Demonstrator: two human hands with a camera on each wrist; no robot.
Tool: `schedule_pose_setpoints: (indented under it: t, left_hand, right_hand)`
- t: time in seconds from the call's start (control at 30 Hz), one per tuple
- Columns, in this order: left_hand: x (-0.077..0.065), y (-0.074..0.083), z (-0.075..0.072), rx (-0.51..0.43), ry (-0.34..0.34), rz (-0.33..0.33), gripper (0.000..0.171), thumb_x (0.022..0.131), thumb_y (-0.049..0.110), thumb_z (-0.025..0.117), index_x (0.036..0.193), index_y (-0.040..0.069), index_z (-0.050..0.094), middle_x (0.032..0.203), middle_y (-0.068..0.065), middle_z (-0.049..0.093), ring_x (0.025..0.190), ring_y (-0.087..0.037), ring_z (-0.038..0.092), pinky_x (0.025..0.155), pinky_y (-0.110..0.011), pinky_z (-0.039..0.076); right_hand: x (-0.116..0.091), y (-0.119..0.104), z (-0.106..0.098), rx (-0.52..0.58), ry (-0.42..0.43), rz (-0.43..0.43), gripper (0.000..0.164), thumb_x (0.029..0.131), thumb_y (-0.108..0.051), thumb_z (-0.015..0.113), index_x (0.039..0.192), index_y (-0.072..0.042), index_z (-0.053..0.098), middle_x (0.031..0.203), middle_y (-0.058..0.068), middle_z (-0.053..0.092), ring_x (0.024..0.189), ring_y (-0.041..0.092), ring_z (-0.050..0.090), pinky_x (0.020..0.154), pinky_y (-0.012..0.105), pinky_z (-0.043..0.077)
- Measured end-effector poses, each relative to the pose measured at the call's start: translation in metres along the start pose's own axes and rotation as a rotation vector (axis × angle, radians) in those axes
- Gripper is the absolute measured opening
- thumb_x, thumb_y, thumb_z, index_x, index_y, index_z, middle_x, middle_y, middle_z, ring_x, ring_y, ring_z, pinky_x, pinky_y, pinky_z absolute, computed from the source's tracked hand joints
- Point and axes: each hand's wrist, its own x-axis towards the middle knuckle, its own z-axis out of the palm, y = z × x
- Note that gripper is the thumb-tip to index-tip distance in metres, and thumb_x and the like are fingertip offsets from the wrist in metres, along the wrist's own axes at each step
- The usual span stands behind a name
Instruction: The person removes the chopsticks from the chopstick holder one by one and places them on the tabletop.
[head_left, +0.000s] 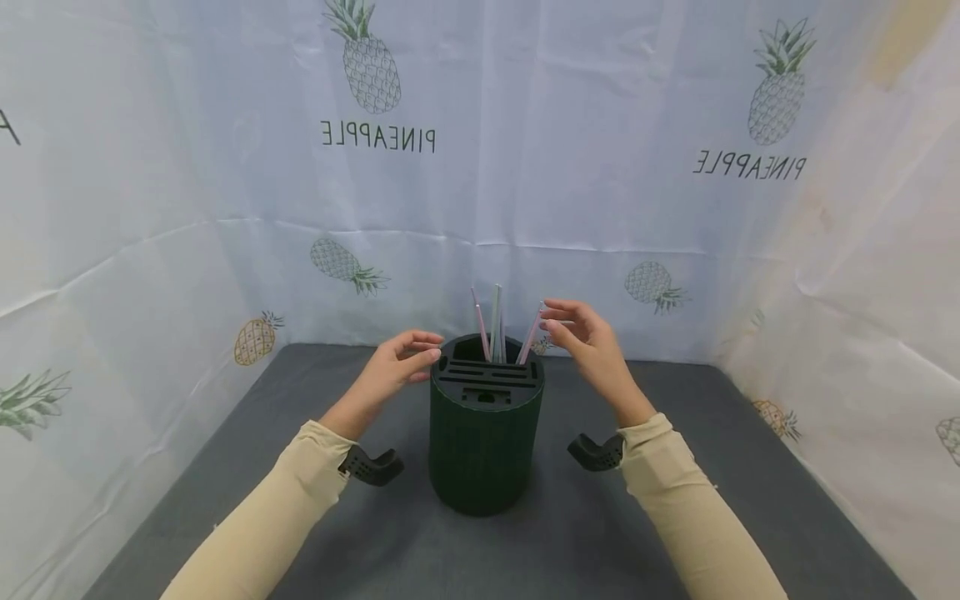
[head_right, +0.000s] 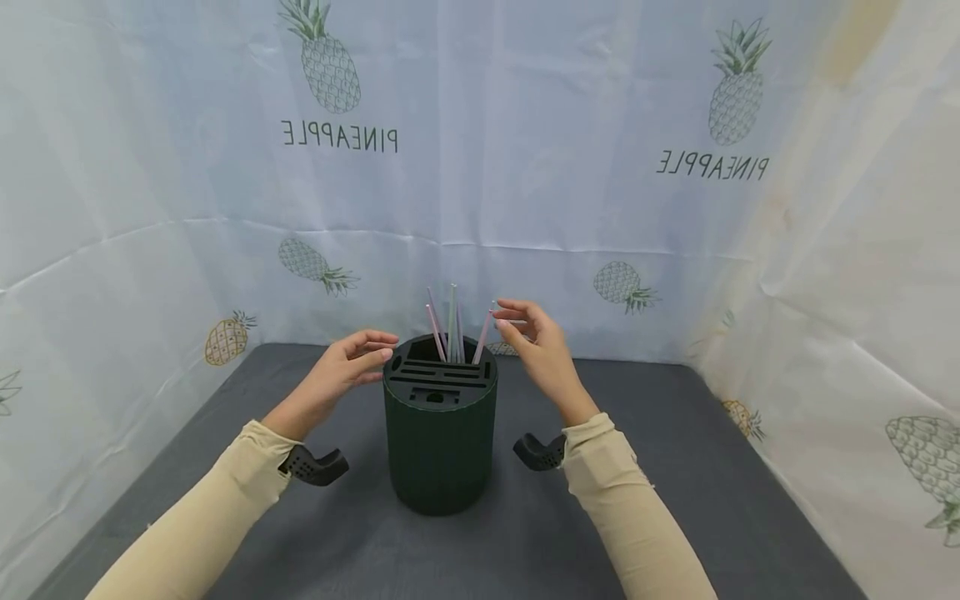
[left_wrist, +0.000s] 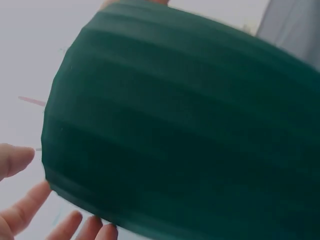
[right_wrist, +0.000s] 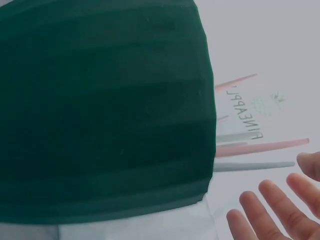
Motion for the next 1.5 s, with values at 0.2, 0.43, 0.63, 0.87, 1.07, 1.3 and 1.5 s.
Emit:
schedule_pose_setpoints:
  t: [0.2, 0.43, 0.63, 0.87, 1.07, 1.3, 1.5]
  left_hand:
    - [0.000, -0.003, 0.006, -0.072, 0.025, -0.080, 0.039, 0.097, 0.020, 0.059, 0.132, 0.003, 0.052, 0.136, -0.018, 0.047, 0.126, -0.033, 0.048, 0.108, -0.050, 0.041]
    - [0.001, -0.005, 0.007, -0.077, 0.042, -0.120, 0.036, 0.095, 0.016, 0.061, 0.129, 0.006, 0.056, 0.133, -0.015, 0.050, 0.123, -0.031, 0.052, 0.108, -0.049, 0.041]
    - [0.001, -0.005, 0.007, -0.076, 0.042, -0.112, 0.038, 0.095, 0.017, 0.062, 0.130, 0.004, 0.055, 0.133, -0.017, 0.050, 0.122, -0.030, 0.052, 0.108, -0.049, 0.040]
    - [0.001, -0.005, 0.007, -0.082, 0.041, -0.118, 0.038, 0.095, 0.017, 0.062, 0.129, 0.004, 0.056, 0.134, -0.017, 0.049, 0.123, -0.031, 0.051, 0.109, -0.049, 0.040]
    - [0.000, -0.005, 0.007, -0.087, 0.045, -0.127, 0.036, 0.094, 0.016, 0.063, 0.128, 0.006, 0.057, 0.133, -0.015, 0.050, 0.122, -0.030, 0.052, 0.108, -0.048, 0.041]
    - [0.000, -0.004, 0.009, -0.090, 0.042, -0.120, 0.037, 0.094, 0.016, 0.063, 0.129, 0.006, 0.056, 0.133, -0.015, 0.050, 0.122, -0.030, 0.052, 0.108, -0.048, 0.041]
    - [0.001, -0.003, 0.009, -0.087, 0.047, -0.125, 0.036, 0.093, 0.016, 0.064, 0.128, 0.007, 0.057, 0.133, -0.014, 0.051, 0.122, -0.030, 0.052, 0.108, -0.048, 0.042]
  right_hand:
    - [0.006, 0.004, 0.003, 0.115, -0.010, 0.043, 0.040, 0.100, -0.013, 0.054, 0.137, 0.000, 0.048, 0.130, 0.024, 0.053, 0.106, 0.003, 0.061, 0.094, 0.034, 0.054]
    - [0.009, 0.010, 0.007, 0.206, -0.047, 0.083, 0.040, 0.098, -0.012, 0.057, 0.135, 0.001, 0.048, 0.128, 0.015, 0.055, 0.110, 0.011, 0.062, 0.093, 0.032, 0.054]
    - [0.011, 0.013, 0.010, 0.251, -0.077, 0.079, 0.036, 0.098, -0.011, 0.057, 0.129, 0.006, 0.049, 0.131, 0.013, 0.056, 0.121, 0.027, 0.057, 0.093, 0.032, 0.054]
    - [0.012, 0.015, 0.013, 0.203, -0.085, 0.097, 0.032, 0.097, -0.012, 0.058, 0.124, 0.004, 0.054, 0.128, 0.024, 0.058, 0.111, 0.017, 0.063, 0.090, 0.029, 0.055]
    - [0.012, 0.015, 0.013, 0.207, -0.090, 0.099, 0.029, 0.097, -0.010, 0.058, 0.121, 0.006, 0.055, 0.125, 0.019, 0.061, 0.107, 0.012, 0.065, 0.089, 0.028, 0.056]
    - [0.013, 0.016, 0.012, 0.206, -0.096, 0.104, 0.027, 0.096, -0.006, 0.059, 0.119, 0.008, 0.055, 0.111, -0.008, 0.066, 0.102, 0.005, 0.066, 0.087, 0.027, 0.056]
    - [0.015, 0.016, 0.011, 0.191, -0.096, 0.116, 0.023, 0.096, -0.007, 0.059, 0.115, 0.006, 0.056, 0.118, 0.000, 0.065, 0.104, 0.006, 0.066, 0.086, 0.028, 0.057]
